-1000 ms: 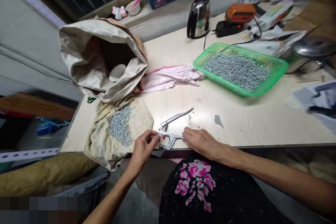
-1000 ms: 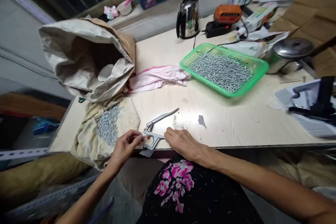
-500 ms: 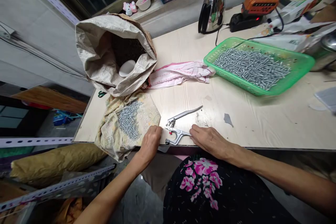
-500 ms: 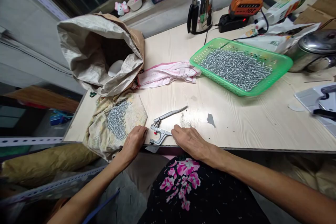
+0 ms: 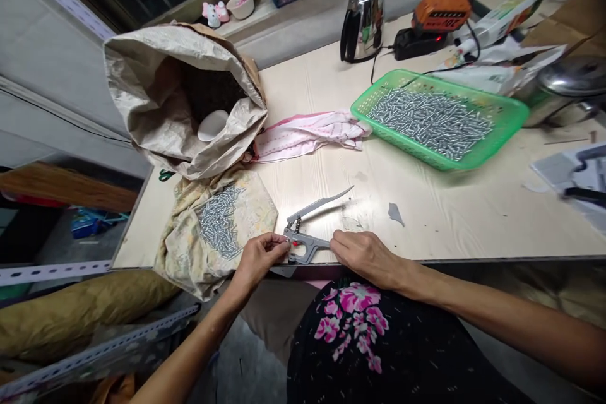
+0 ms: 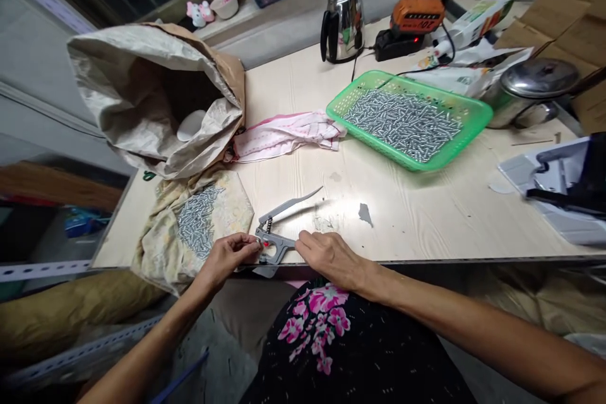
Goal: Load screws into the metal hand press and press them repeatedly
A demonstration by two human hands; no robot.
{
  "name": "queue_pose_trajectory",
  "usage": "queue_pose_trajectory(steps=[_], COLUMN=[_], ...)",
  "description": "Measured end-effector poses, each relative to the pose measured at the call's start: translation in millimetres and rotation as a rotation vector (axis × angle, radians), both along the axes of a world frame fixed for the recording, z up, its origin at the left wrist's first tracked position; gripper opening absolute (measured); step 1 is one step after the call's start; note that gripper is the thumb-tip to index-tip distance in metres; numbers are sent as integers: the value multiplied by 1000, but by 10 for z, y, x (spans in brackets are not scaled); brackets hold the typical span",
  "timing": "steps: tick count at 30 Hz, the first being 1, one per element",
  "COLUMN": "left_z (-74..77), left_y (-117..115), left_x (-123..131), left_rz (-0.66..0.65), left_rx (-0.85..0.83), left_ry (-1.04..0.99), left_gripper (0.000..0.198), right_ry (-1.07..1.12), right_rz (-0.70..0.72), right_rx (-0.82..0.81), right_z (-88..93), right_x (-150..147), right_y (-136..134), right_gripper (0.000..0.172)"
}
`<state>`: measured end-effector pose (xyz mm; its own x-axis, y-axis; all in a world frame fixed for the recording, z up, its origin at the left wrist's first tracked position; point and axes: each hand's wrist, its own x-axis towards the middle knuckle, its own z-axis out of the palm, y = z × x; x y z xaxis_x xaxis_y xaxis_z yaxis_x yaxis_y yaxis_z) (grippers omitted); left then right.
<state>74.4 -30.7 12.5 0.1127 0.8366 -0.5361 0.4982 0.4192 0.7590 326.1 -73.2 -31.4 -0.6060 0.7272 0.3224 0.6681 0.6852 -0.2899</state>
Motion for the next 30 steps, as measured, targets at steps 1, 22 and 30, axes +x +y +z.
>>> queue_pose_trajectory(steps=[1,22,30], left_z=[18,48,29], left_y=[-15,228,283], left_x=[9,57,52], left_rz=[1,-272,-208], left_rx=[-14,-232,-355], left_ry=[1,129,98], left_gripper=[42,40,39], right_ry=[0,36,61], right_rz=[10,4,10], right_rx=[21,-100,-50], right_z=[4,-88,-62], right_x=[0,11,11], right_y=[-4,35,45], right_gripper=[28,22,27])
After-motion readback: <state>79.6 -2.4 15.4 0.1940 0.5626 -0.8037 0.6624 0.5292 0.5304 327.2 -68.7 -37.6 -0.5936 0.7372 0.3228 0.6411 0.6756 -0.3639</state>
